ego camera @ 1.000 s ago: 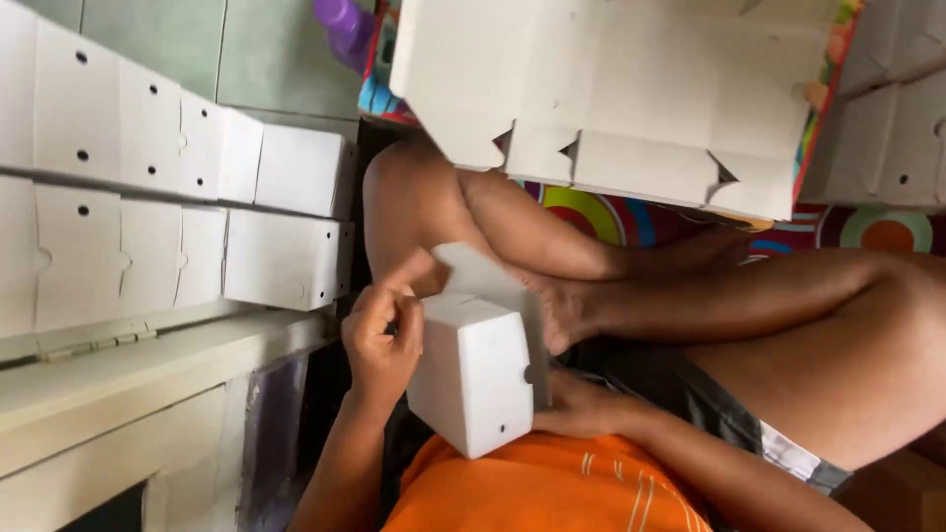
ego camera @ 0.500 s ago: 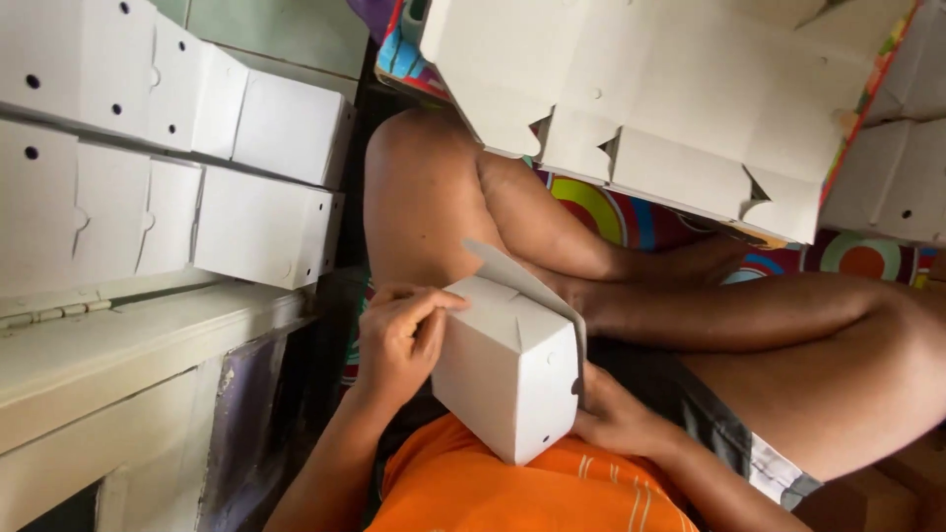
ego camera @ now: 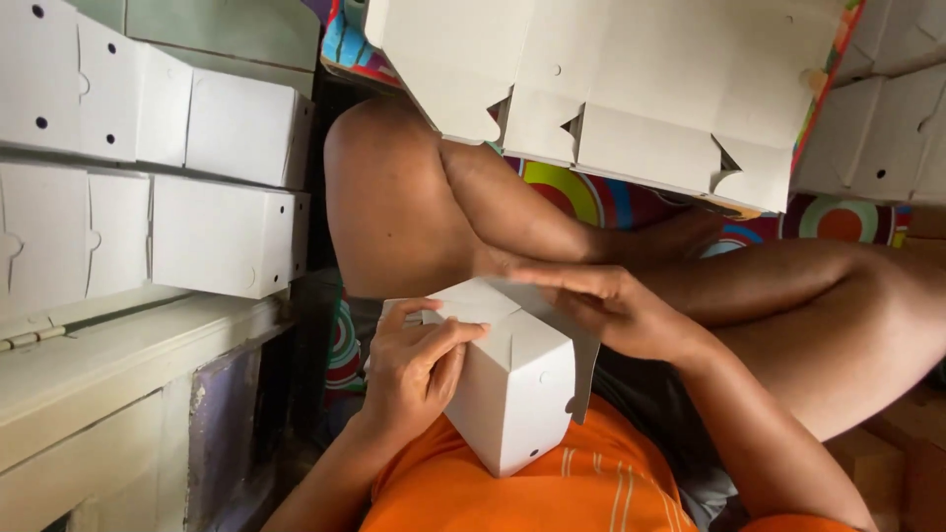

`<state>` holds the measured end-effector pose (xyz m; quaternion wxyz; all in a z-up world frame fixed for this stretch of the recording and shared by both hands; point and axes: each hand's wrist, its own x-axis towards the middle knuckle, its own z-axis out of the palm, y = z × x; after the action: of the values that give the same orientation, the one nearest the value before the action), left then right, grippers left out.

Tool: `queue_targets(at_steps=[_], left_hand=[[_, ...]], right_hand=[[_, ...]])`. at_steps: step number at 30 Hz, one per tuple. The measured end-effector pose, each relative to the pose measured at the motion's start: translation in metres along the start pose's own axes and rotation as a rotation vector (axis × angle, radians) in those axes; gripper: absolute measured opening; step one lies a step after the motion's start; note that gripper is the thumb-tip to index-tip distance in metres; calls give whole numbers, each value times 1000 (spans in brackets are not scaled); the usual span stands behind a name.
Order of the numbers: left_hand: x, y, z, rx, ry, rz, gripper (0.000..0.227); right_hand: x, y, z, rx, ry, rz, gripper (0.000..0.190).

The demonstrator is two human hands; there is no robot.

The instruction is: The person assembles white cardboard boxes by folding flat pieces into shape and securing the flaps. They handle multiple boxes one at a time, folding the sides and tucking the tabs to form the box structure.

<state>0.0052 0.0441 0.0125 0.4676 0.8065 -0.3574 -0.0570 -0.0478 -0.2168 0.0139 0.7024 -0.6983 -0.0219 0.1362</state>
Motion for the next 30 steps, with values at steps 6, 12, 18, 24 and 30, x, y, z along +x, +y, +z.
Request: queue_targets(at_steps=[6,12,18,24,30], left_hand=[[-9,-5,5,-103,66,-16,28],[9,5,1,-4,-20,150,24],[6,1,1,1,-28,140,24],[10,6,-3,-37,-18,184,25],[8,7,2,-2,56,194,29]], right_hand=[[-9,2,-5,26,2,-32,34],[-15,16,-19,54,-10,174,31],[-13,0,-14,-142,-102,0,37],[-15,-25,-14,-207,-79,3,35],[-16,-27,-23,-261,-142,-21,35]])
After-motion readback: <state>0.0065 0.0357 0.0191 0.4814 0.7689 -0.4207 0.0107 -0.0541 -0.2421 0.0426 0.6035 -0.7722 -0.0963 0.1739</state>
